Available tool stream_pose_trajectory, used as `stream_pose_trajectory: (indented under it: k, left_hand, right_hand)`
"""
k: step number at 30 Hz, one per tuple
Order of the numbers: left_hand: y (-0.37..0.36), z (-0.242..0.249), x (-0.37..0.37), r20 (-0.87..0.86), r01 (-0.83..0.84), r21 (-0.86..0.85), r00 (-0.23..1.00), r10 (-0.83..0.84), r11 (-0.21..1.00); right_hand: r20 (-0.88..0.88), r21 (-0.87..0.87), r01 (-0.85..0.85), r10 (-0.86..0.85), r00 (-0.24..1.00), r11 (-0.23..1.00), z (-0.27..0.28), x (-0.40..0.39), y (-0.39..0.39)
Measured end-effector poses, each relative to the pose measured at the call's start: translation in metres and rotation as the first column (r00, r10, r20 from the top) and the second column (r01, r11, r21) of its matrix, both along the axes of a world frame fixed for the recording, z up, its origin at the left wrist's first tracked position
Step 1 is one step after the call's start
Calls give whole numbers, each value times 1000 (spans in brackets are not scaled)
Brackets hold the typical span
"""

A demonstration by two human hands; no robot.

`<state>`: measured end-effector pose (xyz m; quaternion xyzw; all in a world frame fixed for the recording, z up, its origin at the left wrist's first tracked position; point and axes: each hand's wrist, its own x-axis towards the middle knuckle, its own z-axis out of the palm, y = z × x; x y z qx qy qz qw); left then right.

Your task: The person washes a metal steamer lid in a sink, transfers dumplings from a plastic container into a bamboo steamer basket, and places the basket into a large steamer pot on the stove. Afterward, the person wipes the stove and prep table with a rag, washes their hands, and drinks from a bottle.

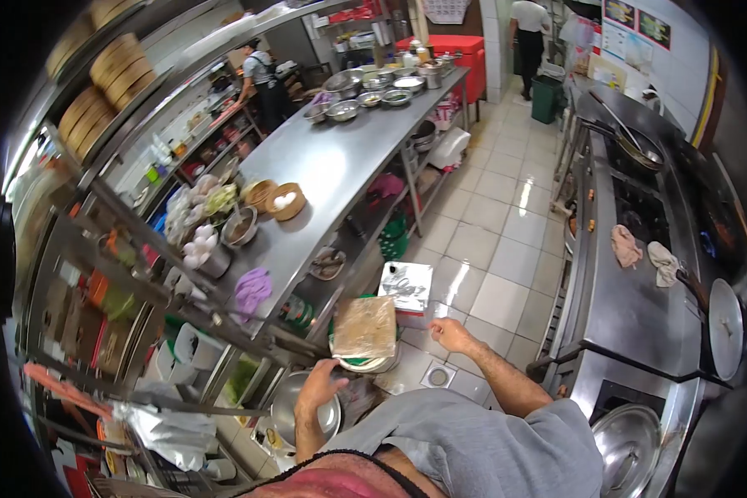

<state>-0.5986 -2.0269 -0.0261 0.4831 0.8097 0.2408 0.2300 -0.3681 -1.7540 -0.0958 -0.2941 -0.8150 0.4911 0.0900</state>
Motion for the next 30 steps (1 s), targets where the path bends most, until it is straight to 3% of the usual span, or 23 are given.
stream_pose_trajectory:
  k: [2,4,6,15,16,18,22,24,26,28,30]
  left_hand:
    - [54,-2,-2,-20,111,29,994,-110,993]
    - [108,3,-5,-26,222,21,975,-221,975]
    - [158,2,-12,-45,298,3,954,-297,955]
    - [377,-28,-55,-74,451,-80,887,-457,889]
    - [405,-27,-59,-95,474,-70,873,-479,878]
    - [459,-13,-64,-45,483,-138,869,-493,864]
    - [581,0,-61,-111,602,-81,787,-607,795]
    - [633,9,-53,-167,661,-75,730,-663,747]
    - [688,21,-35,-113,737,-10,671,-733,676]
    - [737,14,-21,-116,766,7,639,-761,642]
    - [782,2,-10,-117,785,24,617,-779,618]
  right_hand:
    - [38,17,92,-93,995,996,6,20,27]
    - [-69,-120,279,-289,955,953,6,38,52]
    - [-89,-174,348,-367,926,921,-11,56,75]
    - [0,-105,504,-507,862,857,-57,84,229]
    - [-5,-93,520,-522,853,849,-65,87,251]
    - [146,-19,557,-549,823,830,-77,97,286]
    - [179,-18,659,-646,742,752,-97,131,347]
    - [161,-44,818,-804,572,573,-142,155,367]
    - [276,-60,873,-833,480,483,-170,176,380]
    - [427,-204,931,-828,364,304,-178,187,388]
    - [467,-236,932,-809,356,274,-220,205,397]
